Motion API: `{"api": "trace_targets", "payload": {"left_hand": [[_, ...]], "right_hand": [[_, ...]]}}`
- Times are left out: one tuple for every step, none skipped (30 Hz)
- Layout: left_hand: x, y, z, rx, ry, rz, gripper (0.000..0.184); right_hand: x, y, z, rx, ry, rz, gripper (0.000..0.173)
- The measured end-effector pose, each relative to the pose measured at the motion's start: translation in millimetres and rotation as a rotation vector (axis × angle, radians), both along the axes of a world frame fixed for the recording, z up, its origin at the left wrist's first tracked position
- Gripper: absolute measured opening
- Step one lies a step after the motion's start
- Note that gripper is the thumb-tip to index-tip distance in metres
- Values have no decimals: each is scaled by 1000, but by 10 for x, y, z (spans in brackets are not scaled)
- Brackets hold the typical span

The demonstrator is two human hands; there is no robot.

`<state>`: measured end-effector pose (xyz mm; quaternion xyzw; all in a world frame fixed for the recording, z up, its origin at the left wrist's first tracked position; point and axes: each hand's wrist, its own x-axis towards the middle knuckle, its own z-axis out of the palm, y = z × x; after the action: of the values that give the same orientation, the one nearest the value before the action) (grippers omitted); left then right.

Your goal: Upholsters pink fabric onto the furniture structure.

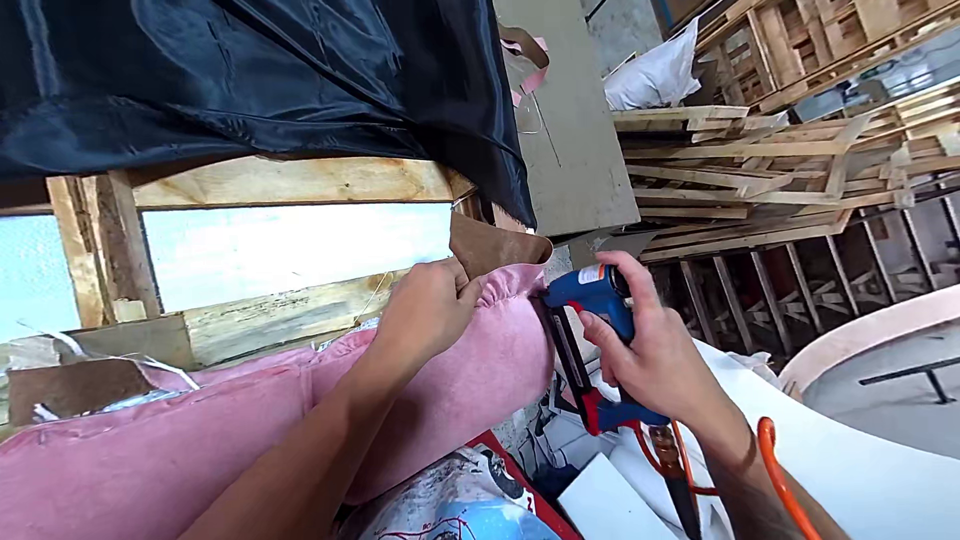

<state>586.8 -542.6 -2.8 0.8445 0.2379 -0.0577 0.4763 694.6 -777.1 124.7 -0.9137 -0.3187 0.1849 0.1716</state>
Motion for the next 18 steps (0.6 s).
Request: {"api": "trace_targets", "payload": {"left_hand": [[7,15,1,-2,-1,5,39],[11,24,4,-7,7,8,39],[10,24,4,-15,15,8,39],[12,22,3,-21,23,6,39],[19,21,6,-24,27,4,40],[28,18,7,-27,28,2,40],[35,16,8,-30,27,1,41],[40,18,4,-30,25,2,41],[42,23,1,-29,23,2,42],[43,31,1,-30,24,0,42],[46,41,2,-35,26,0,42],[47,46,1,-43,28,0,42],[44,46,2,-49,26,0,42],[37,46,6,-56,21,5,42],[27,44,3,-61,17,8,42],[21,49,1,-60,12,12,42],[18,63,-3,-60,6,19,42],[11,72,-12,-65,4,24,42]], "right_hand": [[33,-47,33,21,20,-26,62],[59,-92,61,38,19,-44,63],[74,-126,84,52,12,-55,63],[87,-149,98,61,2,-57,63],[99,-159,106,65,0,-54,64],[106,-159,106,66,5,-47,64],[109,-144,96,68,16,-41,64],[108,-117,75,67,24,-30,64],[105,-86,43,60,15,-8,64],[101,-53,3,46,-8,19,64],[97,-23,-39,27,-45,51,63],[97,-10,-72,6,-80,82,63],[102,-14,-77,-10,-87,95,62],[115,-29,-60,-13,-66,89,61],[129,-55,-32,-2,-29,69,61],[143,-82,0,20,8,43,61],[155,-105,24,44,33,19,61],[152,-130,37,63,49,-6,62]]}}
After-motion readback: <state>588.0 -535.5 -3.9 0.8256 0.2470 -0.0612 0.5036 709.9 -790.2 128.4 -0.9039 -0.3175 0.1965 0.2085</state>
